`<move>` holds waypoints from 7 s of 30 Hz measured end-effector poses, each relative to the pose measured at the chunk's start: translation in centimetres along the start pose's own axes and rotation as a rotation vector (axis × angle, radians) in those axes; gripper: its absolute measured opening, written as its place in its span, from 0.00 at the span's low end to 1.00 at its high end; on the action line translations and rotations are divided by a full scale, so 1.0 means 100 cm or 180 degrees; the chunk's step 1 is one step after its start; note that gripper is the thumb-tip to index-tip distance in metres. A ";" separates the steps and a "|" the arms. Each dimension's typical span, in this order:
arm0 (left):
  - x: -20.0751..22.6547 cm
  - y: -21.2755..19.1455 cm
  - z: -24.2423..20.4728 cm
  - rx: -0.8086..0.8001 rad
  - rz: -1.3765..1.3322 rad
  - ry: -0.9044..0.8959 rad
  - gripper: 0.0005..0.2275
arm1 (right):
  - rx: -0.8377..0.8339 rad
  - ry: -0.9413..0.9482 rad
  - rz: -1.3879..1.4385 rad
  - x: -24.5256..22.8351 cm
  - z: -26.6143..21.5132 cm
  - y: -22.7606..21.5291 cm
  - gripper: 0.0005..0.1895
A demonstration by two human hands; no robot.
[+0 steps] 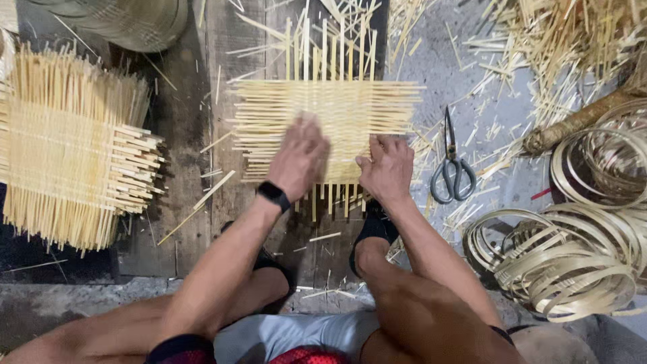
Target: The person weaves a round bamboo basket base by interlacing thin bamboo strips through a square woven sheet and trimming the excess strips using shears.
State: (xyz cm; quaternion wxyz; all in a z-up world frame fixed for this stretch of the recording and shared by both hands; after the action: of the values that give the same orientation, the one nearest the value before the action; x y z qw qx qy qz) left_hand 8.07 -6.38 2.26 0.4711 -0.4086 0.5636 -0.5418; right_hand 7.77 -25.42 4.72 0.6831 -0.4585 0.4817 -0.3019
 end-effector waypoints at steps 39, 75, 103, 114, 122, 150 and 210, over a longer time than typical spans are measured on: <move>0.020 0.017 0.006 -0.1557 -0.1147 0.0336 0.32 | 0.0120 0.1167 -0.0546 0.204 -0.171 -0.069 0.06; 0.115 -0.071 0.040 -0.1630 -0.5585 -0.1285 0.20 | 0.0751 -0.0531 0.0081 0.008 -0.061 -0.187 0.06; 0.021 -0.301 -0.061 0.2198 -0.1266 0.2611 0.25 | -0.0499 -0.2625 0.0320 -0.148 0.003 -0.228 0.12; 0.035 -0.149 0.012 -0.1996 -0.5536 -0.1154 0.31 | 0.0371 -0.2495 0.0203 -0.164 0.028 -0.223 0.11; 0.028 -0.105 0.000 -0.2623 -0.5750 -0.2098 0.35 | 0.0486 -0.2127 0.0221 -0.142 0.033 -0.165 0.04; -0.045 -0.050 -0.009 -0.1352 -0.7902 -0.3285 0.18 | 0.0072 0.2110 0.5195 -0.011 0.015 -0.068 0.25; -0.108 0.121 -0.013 -0.1050 -0.3746 -0.3109 0.10 | 0.0389 0.1720 0.1153 0.058 0.016 0.025 0.11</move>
State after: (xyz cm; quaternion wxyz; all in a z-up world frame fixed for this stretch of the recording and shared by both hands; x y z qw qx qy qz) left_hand 9.77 5.41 -8.85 0.2341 -0.8971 0.0563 -0.3705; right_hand 11.22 -28.88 0.35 0.5995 -0.2270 0.7002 -0.3144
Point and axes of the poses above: each hand's wrist, its own z-axis towards the middle knuckle, its own y-axis out of the palm, x = y × z, the point moved 8 cm from there along z, towards the middle knuckle, and after that the axes turned 9 degrees about -y, right-handed, at the moved point
